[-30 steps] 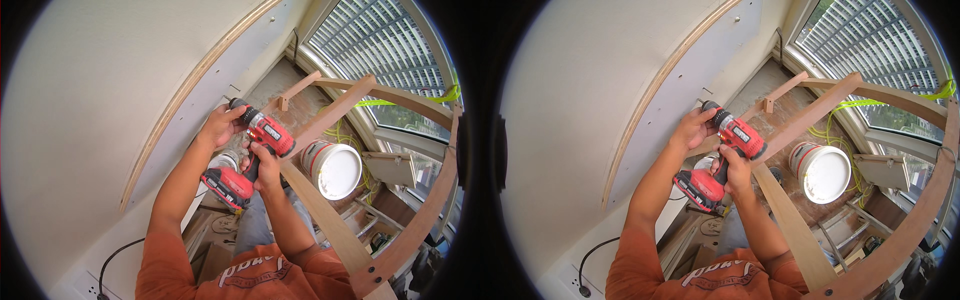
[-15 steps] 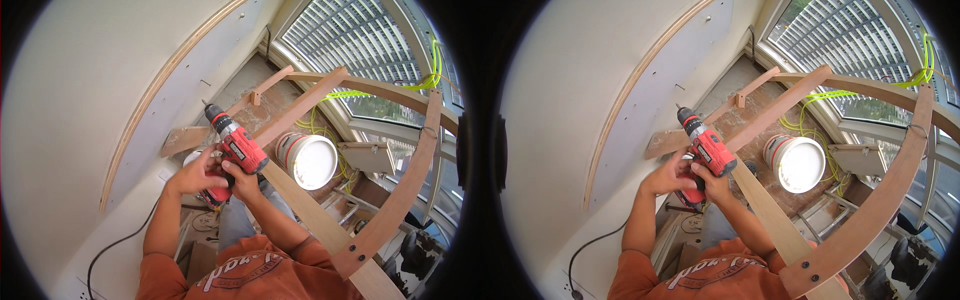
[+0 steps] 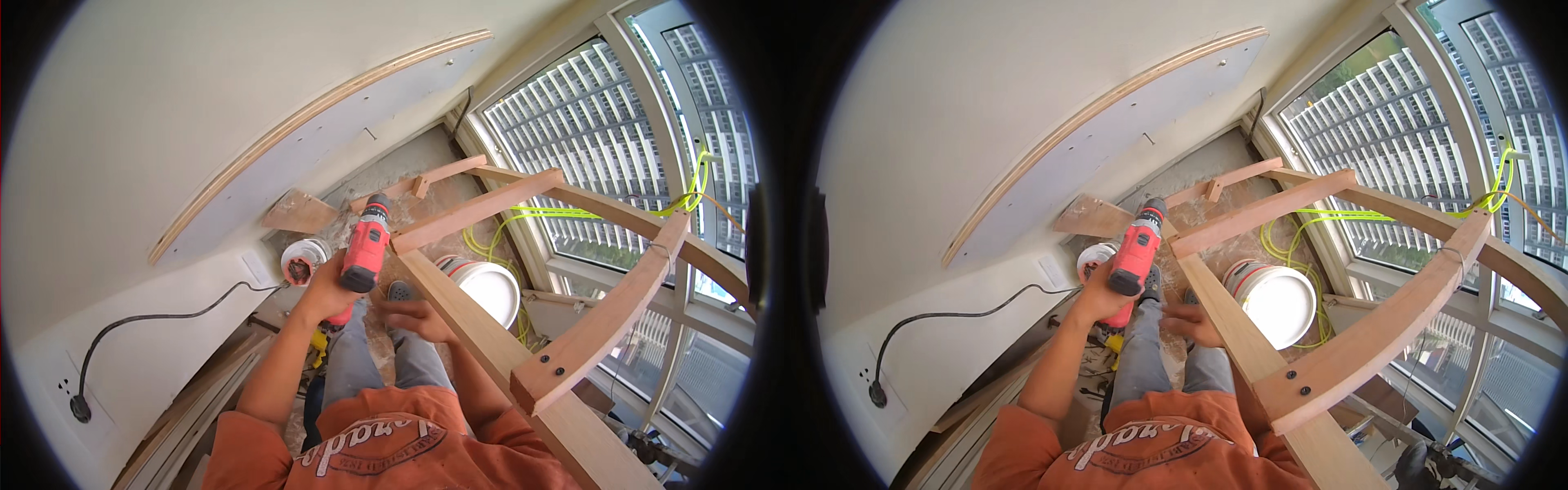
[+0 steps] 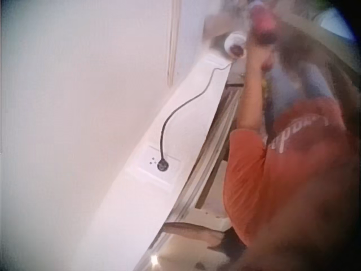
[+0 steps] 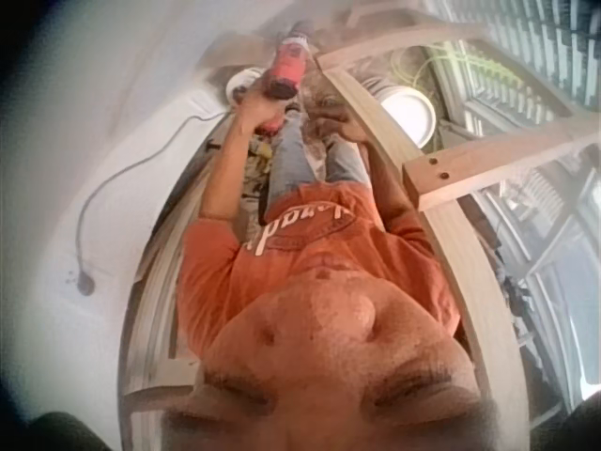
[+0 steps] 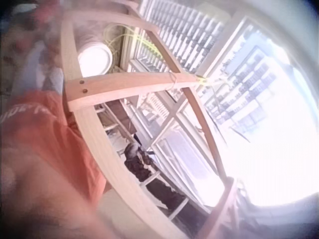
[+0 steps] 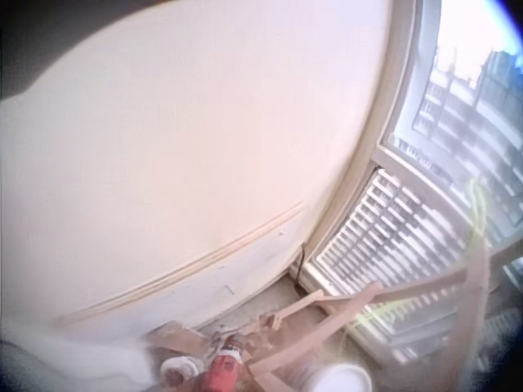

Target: The person uses a cordless drill to drive screws into a curved wooden trim piece mounted near the ceiling. They repeatedly position screws, operate the drill, and adjust the trim while working in a room with large windows and construction materials on the floor.

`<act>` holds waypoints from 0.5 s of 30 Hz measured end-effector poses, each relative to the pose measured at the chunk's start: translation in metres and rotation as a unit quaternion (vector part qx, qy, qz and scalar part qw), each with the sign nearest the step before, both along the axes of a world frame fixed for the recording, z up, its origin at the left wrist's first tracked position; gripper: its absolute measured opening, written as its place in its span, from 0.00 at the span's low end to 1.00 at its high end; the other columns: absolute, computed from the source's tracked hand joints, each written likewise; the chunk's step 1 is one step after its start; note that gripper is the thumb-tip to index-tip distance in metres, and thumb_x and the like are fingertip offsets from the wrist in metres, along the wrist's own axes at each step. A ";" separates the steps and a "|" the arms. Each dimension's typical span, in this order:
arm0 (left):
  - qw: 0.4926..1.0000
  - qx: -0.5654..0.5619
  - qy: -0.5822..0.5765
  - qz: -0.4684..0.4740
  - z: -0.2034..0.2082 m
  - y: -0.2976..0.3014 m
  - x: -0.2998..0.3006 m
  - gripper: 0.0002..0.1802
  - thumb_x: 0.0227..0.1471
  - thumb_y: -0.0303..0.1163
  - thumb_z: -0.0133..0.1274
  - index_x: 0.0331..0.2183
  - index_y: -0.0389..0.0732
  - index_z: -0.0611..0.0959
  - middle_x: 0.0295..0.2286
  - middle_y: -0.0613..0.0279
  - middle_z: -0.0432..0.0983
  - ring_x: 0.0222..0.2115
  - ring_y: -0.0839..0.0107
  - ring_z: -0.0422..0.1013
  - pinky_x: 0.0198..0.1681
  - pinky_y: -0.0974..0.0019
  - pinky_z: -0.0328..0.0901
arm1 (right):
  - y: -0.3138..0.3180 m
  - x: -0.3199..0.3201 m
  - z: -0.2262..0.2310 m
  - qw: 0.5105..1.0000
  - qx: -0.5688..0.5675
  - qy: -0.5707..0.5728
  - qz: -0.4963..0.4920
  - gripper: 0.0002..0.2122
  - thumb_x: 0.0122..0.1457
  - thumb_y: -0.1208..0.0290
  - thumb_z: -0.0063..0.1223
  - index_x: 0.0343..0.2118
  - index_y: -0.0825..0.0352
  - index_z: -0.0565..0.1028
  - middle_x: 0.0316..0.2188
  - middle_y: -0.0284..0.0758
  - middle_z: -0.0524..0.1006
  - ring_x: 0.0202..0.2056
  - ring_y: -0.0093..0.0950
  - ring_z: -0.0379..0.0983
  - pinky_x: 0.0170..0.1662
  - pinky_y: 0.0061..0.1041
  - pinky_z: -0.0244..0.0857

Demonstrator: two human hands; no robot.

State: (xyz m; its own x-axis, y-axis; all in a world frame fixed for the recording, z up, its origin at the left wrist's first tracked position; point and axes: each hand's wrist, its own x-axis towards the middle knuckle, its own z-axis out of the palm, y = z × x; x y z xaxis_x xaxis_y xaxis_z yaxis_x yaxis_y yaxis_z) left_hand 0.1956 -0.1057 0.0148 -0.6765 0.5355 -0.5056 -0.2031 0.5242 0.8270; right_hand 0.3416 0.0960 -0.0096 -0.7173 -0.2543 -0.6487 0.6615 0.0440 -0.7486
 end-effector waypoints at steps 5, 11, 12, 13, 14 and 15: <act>0.997 0.056 0.036 0.028 0.001 0.017 0.002 0.33 0.39 0.37 0.64 0.47 0.35 0.73 0.38 0.48 0.77 0.41 0.58 0.74 0.46 0.61 0.66 | 0.088 -0.007 0.037 0.956 0.024 0.020 -0.290 0.14 0.64 0.64 0.47 0.41 0.72 0.76 0.25 0.34 0.77 0.24 0.21 0.72 0.28 0.21 0.66; 0.990 -0.073 0.121 0.019 0.028 0.087 -0.012 0.30 0.42 0.38 0.62 0.43 0.31 0.70 0.37 0.42 0.77 0.38 0.47 0.75 0.42 0.53 0.69 | 0.093 -0.117 0.060 0.966 -0.161 0.017 -0.201 0.24 0.65 0.55 0.45 0.56 0.69 0.65 0.41 0.37 0.76 0.39 0.25 0.73 0.41 0.27 0.69; 0.983 -0.126 0.134 0.005 0.035 0.098 -0.012 0.31 0.41 0.37 0.62 0.44 0.31 0.69 0.38 0.40 0.76 0.39 0.46 0.75 0.42 0.53 0.69 | 0.085 -0.129 0.065 0.958 -0.224 -0.017 -0.178 0.26 0.63 0.53 0.47 0.56 0.68 0.65 0.42 0.36 0.76 0.39 0.26 0.73 0.41 0.28 0.69; 0.973 -0.180 0.145 -0.008 0.038 0.106 -0.013 0.33 0.41 0.36 0.63 0.45 0.30 0.67 0.38 0.38 0.76 0.40 0.45 0.74 0.42 0.53 0.69 | 0.081 -0.135 0.067 0.959 -0.225 -0.016 -0.173 0.26 0.63 0.53 0.47 0.56 0.68 0.65 0.42 0.36 0.76 0.39 0.26 0.73 0.41 0.28 0.69; 0.973 -0.181 0.146 -0.004 0.035 0.110 -0.015 0.33 0.41 0.36 0.63 0.45 0.30 0.67 0.38 0.38 0.76 0.40 0.45 0.74 0.42 0.53 0.69 | 0.078 -0.140 0.068 0.974 -0.157 -0.015 -0.165 0.27 0.61 0.54 0.51 0.56 0.70 0.66 0.42 0.36 0.76 0.40 0.26 0.73 0.42 0.28 0.69; 0.962 -0.196 0.189 -0.015 0.033 0.115 -0.015 0.30 0.43 0.35 0.61 0.44 0.30 0.68 0.36 0.39 0.77 0.38 0.48 0.75 0.41 0.54 0.70 | 0.078 -0.141 0.069 0.984 -0.087 -0.015 -0.157 0.28 0.59 0.55 0.56 0.55 0.71 0.66 0.42 0.37 0.76 0.40 0.26 0.73 0.42 0.28 0.69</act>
State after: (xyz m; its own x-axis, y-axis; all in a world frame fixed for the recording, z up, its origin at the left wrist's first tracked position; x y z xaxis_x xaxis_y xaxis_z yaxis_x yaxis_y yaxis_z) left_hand 0.1809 0.0094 0.0475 -0.8392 0.3762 -0.3927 0.0936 0.8113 0.5772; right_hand 0.2010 0.1735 0.0593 -0.7597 -0.1325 -0.6366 0.6436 -0.2936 -0.7069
